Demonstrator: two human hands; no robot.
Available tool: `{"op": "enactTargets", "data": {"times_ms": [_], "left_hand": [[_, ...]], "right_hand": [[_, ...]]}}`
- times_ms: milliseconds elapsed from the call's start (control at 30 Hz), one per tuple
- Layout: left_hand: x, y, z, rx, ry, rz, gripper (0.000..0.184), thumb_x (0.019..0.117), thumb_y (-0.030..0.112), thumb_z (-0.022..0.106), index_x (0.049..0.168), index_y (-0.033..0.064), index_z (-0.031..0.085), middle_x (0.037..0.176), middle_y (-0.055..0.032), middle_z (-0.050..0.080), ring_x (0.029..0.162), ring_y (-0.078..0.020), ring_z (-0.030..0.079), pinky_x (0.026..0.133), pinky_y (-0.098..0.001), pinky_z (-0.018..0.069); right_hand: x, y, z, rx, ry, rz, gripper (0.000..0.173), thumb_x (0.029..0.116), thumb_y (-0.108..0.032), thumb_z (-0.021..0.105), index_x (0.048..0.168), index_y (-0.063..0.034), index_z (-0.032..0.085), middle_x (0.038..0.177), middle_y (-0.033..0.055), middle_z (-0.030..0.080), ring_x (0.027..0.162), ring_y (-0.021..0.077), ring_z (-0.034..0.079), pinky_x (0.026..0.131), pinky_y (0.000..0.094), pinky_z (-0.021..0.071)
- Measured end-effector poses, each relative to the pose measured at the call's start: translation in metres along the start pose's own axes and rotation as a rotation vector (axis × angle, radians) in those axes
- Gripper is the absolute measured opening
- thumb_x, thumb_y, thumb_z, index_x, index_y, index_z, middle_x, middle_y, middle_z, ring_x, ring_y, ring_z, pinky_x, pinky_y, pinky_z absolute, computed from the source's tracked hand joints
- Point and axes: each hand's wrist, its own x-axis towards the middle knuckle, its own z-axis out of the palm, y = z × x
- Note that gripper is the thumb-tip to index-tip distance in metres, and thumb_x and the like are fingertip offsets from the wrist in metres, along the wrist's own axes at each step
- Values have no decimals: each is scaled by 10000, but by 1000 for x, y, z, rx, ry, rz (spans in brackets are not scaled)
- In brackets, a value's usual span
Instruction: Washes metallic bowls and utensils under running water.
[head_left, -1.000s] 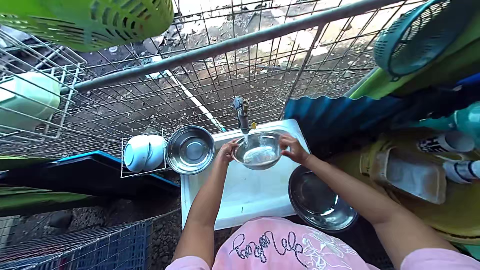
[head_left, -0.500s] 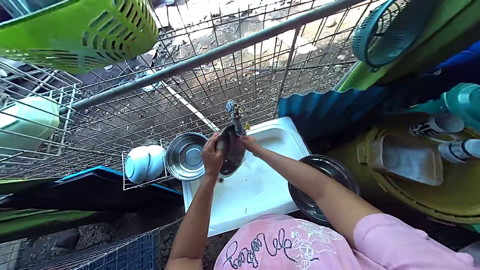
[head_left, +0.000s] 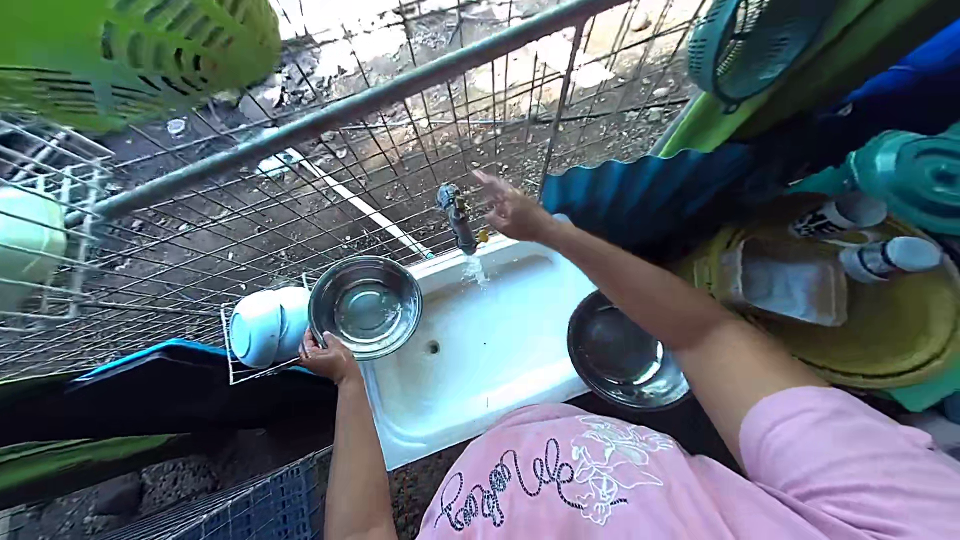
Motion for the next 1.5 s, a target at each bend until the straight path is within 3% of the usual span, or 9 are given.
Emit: {"op": "enactTargets", "data": {"times_ms": [133, 433, 633, 833, 900, 967, 1233, 1367, 1500], "left_hand": [[-24, -8, 11, 159, -45, 74, 395, 982, 23, 542, 1356, -99, 577, 1382, -363, 535, 1347, -479, 482, 1172, -456, 333], [-33, -19, 40, 299, -398, 69, 381, 1042, 14, 417, 1394, -42, 555, 1294, -287, 646, 1234, -433, 619, 1064, -549, 451], [-20, 0, 12, 490, -667, 147, 446, 1051, 44, 410, 1488, -19, 476, 1363, -312, 594, 1296, -472, 563, 1098, -602, 407], [-28, 52, -23, 317, -737, 175, 512, 1005, 20, 501, 1503, -39, 399, 1245, -370, 618, 1157, -528, 614, 996, -651, 453], [-45, 80, -28, 189, -790, 200, 531, 988, 21, 515, 1496, -54, 384, 1144, -355, 653, 1045, -484, 652, 924, -617, 484], [-74, 112, -23, 44, -878, 243, 563, 969, 24, 522, 1499, -71, 357, 1111, -338, 664, 988, -428, 670, 881, -582, 511], [-238, 197, 68, -255, -1285, 342, 556, 993, 18, 529, 1512, -71, 353, 1159, -279, 689, 1018, -348, 710, 922, -504, 559], [-280, 199, 99, -180, -1261, 518, 400, 982, 34, 568, 1367, -76, 574, 1189, -252, 696, 1079, -350, 694, 990, -479, 529], [-291, 190, 114, -14, -1303, 531, 384, 980, 82, 590, 1360, 50, 639, 1493, -319, 458, 1384, -475, 450, 1149, -561, 382]], "right_hand": [[5, -39, -42, -236, -180, -242, 592, 980, -119, 677, 1522, -12, 463, 1517, 220, 516, 1395, 355, 522, 1156, 495, 415], [33, -33, -38, -443, -1, -671, 255, 1002, -137, 636, 1208, -21, 733, 1176, 174, 744, 1111, 361, 715, 922, 505, 573], [35, -52, -31, -631, -113, -461, 417, 1043, -335, 568, 1026, 54, 717, 994, 240, 726, 1001, 416, 708, 857, 573, 533], [4, -66, -26, -337, -32, -66, 408, 1045, -323, 582, 1277, -1, 677, 1259, 231, 682, 1188, 385, 656, 998, 552, 507], [-27, -49, -34, -123, -27, -7, 621, 1018, -336, 639, 1528, -27, 464, 1568, 215, 458, 1392, 364, 521, 1115, 534, 444], [-76, -28, -47, -13, -57, 92, 736, 1016, -355, 642, 1605, -50, 321, 1597, 207, 418, 1421, 359, 486, 1145, 548, 412], [-290, 91, -81, 8, -68, 746, 871, 965, -448, 695, 1601, -11, 290, 1634, 274, 299, 1490, 432, 353, 1207, 585, 310], [-364, 99, -60, -221, -99, 445, 900, 861, -513, 764, 1532, -3, 449, 1636, 264, 316, 1513, 422, 330, 1220, 586, 281], [-407, 91, -33, -221, -387, 152, 818, 798, -470, 843, 1462, -75, 576, 1584, 202, 448, 1528, 396, 319, 1230, 697, 126]]}}
